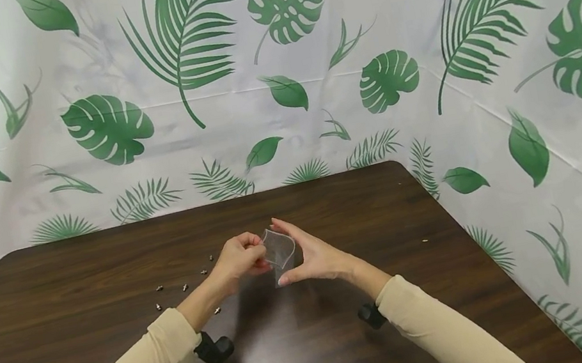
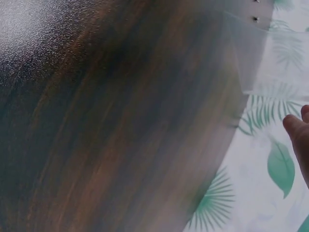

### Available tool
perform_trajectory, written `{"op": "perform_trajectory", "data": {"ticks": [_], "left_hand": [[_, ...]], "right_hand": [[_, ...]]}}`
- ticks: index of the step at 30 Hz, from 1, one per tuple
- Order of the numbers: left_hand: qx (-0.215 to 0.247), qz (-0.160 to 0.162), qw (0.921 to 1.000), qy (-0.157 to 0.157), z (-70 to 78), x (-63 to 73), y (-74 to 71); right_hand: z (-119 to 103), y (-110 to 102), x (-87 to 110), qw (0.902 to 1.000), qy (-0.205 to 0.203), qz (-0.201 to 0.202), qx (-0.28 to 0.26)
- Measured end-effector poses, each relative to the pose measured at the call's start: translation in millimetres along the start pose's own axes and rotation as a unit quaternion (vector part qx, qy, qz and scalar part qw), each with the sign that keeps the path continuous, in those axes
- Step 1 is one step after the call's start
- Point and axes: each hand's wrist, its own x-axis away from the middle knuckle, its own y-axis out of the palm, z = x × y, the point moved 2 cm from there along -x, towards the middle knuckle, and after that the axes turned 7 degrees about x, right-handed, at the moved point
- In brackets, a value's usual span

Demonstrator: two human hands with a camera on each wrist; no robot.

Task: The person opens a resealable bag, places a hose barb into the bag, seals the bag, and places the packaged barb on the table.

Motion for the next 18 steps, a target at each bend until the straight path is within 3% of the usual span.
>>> {"op": "perform_trajectory", "data": {"ticks": [9,18], "left_hand": [[0.009,-0.016,0.9996,-0.023,0.3,2.6,-1.0],[0.021,-0.013,0.9993,-0.028,-3.1,-1.9,-5.6]], "right_hand": [[6.6,5.4,-3.4,0.9991,0.013,0.027,0.03],[5.8,4.8,-6.2,0.9903,0.02,0.078,0.113]]}}
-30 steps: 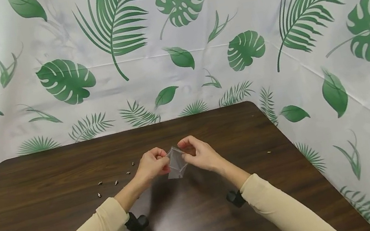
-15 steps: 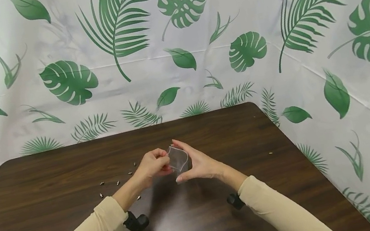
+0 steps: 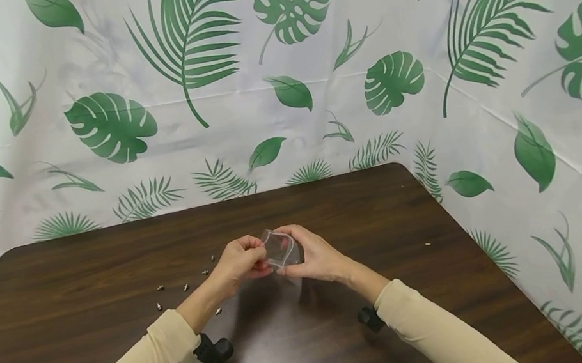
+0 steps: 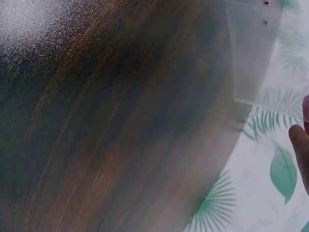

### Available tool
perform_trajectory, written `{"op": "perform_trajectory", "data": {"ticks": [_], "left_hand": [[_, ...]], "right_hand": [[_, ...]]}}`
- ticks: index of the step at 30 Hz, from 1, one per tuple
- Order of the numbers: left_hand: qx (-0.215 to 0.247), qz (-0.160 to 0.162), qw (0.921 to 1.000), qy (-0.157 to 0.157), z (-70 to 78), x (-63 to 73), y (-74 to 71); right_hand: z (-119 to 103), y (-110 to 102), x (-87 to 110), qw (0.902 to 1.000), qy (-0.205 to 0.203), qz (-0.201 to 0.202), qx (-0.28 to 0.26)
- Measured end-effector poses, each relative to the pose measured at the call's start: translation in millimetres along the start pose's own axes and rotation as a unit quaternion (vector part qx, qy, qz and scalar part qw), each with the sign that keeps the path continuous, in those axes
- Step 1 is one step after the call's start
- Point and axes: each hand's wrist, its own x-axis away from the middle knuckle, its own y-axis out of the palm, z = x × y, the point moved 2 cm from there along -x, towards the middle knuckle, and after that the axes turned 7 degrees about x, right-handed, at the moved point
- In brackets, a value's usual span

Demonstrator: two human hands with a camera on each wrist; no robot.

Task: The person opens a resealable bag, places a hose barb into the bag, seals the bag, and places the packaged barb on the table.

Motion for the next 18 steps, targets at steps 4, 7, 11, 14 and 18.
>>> {"op": "perform_trajectory", "data": {"ticks": [4,7,11,14,18], "left_hand": [[0.0,0.004,1.0,-0.005,-1.3,0.6,-4.2],[0.009,0.012,0.9999,-0.005,0.4,2.6,-7.5],[0.026,0.026,0.9993,0.001,2.4,4.5,-14.3],[0.034,0.038,0.9987,0.0,-0.5,4.9,-24.3],[0.036,0.055,0.9978,-0.006,-7.1,8.9,-47.4]], "right_hand": [[1,3,-0.7,0.9999,-0.002,0.005,0.011],[2,4,-0.7,1.0,0.0,0.005,0.006],[4,2,-1.4,0.9999,0.002,0.011,0.006],[6,2,-2.6,0.9998,0.004,0.014,0.014],[-4,0,-3.2,0.9995,-0.001,0.015,0.027]]}}
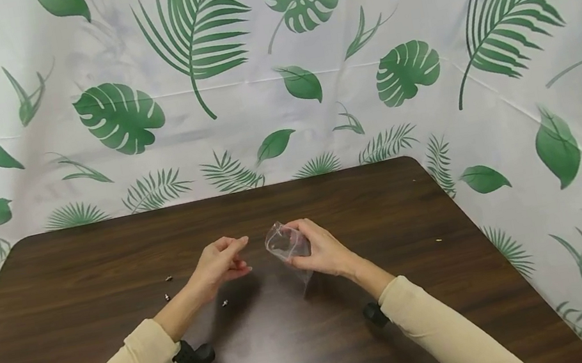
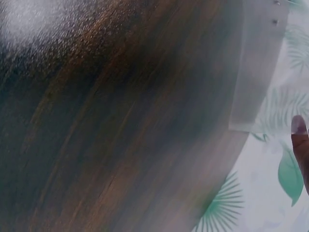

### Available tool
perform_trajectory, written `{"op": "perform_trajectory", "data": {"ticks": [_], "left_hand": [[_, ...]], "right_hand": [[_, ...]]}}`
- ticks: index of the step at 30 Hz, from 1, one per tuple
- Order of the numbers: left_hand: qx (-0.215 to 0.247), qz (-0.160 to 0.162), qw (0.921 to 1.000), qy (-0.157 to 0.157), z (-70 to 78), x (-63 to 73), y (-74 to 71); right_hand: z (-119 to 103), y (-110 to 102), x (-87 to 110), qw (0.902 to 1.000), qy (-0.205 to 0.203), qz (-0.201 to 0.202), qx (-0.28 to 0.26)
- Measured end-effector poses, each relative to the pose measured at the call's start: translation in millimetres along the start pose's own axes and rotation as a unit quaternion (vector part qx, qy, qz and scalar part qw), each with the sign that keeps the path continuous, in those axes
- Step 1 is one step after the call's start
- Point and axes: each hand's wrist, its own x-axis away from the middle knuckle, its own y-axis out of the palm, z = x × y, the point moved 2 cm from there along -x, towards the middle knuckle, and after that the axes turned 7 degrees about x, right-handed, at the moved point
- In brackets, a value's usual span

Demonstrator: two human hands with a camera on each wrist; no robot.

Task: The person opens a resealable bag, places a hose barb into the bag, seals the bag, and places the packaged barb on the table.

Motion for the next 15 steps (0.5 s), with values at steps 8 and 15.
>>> {"op": "perform_trajectory", "data": {"ticks": [8,15], "left_hand": [[-0.026,0.038,0.9989,0.011,0.8,6.1,-60.0],[-0.074,0.07,0.9945,0.024,-6.4,14.2,-104.4]], "right_hand": [[-26,-9,-4.5,1.0,-0.003,0.006,0.002],[7,15,-8.2,0.9992,-0.018,0.035,0.001]]}}
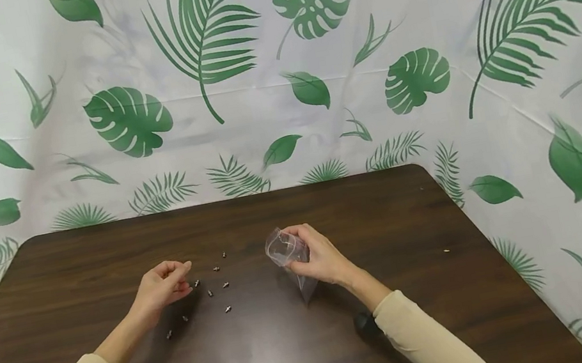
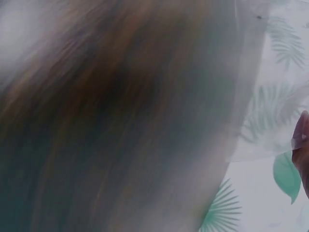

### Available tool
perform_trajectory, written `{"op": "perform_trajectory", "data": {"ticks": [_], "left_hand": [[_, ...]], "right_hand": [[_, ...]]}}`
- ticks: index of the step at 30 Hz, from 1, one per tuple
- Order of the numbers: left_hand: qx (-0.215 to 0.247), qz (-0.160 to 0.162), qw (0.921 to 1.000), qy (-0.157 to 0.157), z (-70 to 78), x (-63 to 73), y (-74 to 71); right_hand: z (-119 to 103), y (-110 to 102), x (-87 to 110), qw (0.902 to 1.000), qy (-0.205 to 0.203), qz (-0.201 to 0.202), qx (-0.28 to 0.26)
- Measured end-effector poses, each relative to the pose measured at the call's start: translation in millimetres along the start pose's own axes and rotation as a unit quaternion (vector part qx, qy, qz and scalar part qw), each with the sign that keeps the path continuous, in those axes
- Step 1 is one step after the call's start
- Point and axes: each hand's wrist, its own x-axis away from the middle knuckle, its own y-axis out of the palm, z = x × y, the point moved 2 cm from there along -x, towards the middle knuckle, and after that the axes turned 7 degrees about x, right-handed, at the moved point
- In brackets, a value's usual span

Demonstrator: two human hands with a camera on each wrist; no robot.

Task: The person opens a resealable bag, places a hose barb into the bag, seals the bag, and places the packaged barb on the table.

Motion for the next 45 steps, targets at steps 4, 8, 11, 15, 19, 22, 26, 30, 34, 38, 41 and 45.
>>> {"op": "perform_trajectory", "data": {"ticks": [4,8,11,15,19,22,26,30,34,38,41,45], "left_hand": [[-0.066,0.011,0.9976,0.015,-8.3,-0.8,-17.1],[-0.125,0.016,0.9912,0.041,-11.6,-1.9,-29.3],[-0.168,0.029,0.9835,0.061,-12.1,-2.2,-37.0],[-0.236,0.038,0.9671,0.087,-13.1,-4.3,-42.9],[-0.279,0.041,0.953,0.11,-14.9,-8.2,-44.1],[-0.298,0.047,0.9457,0.12,-16.8,-11.9,-44.5],[-0.31,0.041,0.9414,0.125,-19.6,-17.4,-43.3],[-0.314,0.038,0.9414,0.118,-21.9,-21.0,-42.1],[-0.334,0.041,0.9334,0.124,-23.4,-22.8,-42.2],[-0.356,0.048,0.9245,0.128,-24.2,-24.2,-43.7],[-0.363,0.058,0.9218,0.122,-24.7,-24.1,-46.7],[-0.373,0.061,0.918,0.121,-24.5,-25.2,-48.0]], "right_hand": [[12,11,6.2,0.9996,-0.006,0.021,-0.015],[14,14,11.0,0.9987,-0.018,0.044,-0.02],[14,14,12.7,0.9981,-0.025,0.057,0.001],[15,15,16.4,0.9969,-0.022,0.068,0.033],[15,15,19.0,0.9962,-0.018,0.079,0.033],[14,14,18.2,0.9964,-0.024,0.076,0.026],[12,11,16.4,0.9969,-0.024,0.073,0.014],[13,9,13.5,0.9975,-0.017,0.068,-0.003],[15,11,10.6,0.9979,-0.016,0.06,-0.017],[16,14,7.4,0.9979,-0.014,0.056,-0.027],[16,16,4.5,0.9978,-0.024,0.055,-0.027],[16,16,2.8,0.9973,-0.039,0.059,-0.022]]}}
